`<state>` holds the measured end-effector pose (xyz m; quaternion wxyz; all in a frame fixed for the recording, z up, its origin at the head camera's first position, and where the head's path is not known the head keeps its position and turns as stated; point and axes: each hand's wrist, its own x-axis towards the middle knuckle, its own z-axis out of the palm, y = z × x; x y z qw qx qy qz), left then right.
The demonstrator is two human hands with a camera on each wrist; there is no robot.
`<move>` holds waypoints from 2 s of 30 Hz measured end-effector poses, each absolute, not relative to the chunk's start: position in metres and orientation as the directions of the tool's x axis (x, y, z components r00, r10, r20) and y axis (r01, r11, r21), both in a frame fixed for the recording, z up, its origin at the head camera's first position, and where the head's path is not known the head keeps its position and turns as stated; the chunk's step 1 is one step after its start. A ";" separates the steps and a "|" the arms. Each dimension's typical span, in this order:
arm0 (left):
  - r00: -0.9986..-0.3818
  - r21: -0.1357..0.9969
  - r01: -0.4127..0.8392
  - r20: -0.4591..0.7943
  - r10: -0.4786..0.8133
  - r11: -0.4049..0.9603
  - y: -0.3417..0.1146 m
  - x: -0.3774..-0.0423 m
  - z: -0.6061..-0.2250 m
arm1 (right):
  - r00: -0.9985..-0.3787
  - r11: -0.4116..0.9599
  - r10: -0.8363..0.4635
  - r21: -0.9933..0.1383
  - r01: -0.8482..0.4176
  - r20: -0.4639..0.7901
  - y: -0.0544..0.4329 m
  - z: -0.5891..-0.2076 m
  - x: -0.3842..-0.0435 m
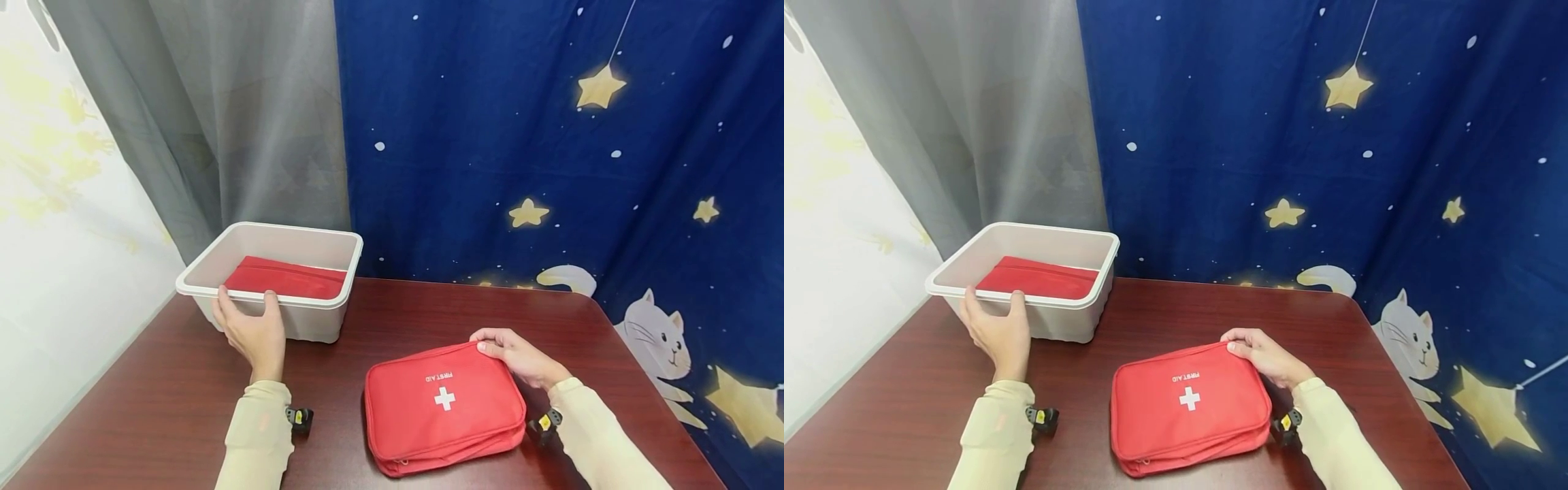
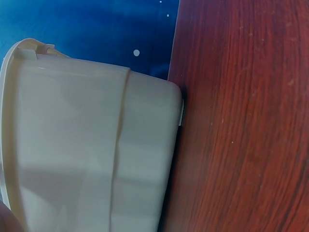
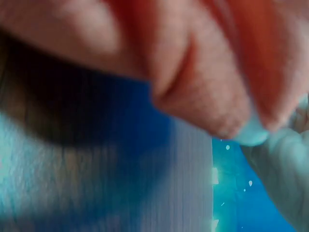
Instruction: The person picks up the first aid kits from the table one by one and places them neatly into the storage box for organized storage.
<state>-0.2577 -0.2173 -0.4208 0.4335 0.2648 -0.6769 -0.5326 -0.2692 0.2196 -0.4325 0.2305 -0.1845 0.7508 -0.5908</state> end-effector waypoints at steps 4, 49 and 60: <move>-0.482 0.950 0.104 0.308 -0.821 0.295 -0.217 -0.258 -0.421 | -0.837 0.213 -0.531 -0.977 0.018 -0.131 0.217 -0.430 -0.270; -0.486 0.953 0.118 0.301 -0.821 0.279 -0.218 -0.257 -0.422 | -0.953 -0.220 -0.301 -0.969 0.110 -0.040 0.170 -0.380 -0.286; -0.496 0.954 0.117 0.296 -0.816 0.276 -0.216 -0.255 -0.421 | -0.969 -0.306 -0.248 -0.949 0.077 0.002 0.150 -0.363 -0.290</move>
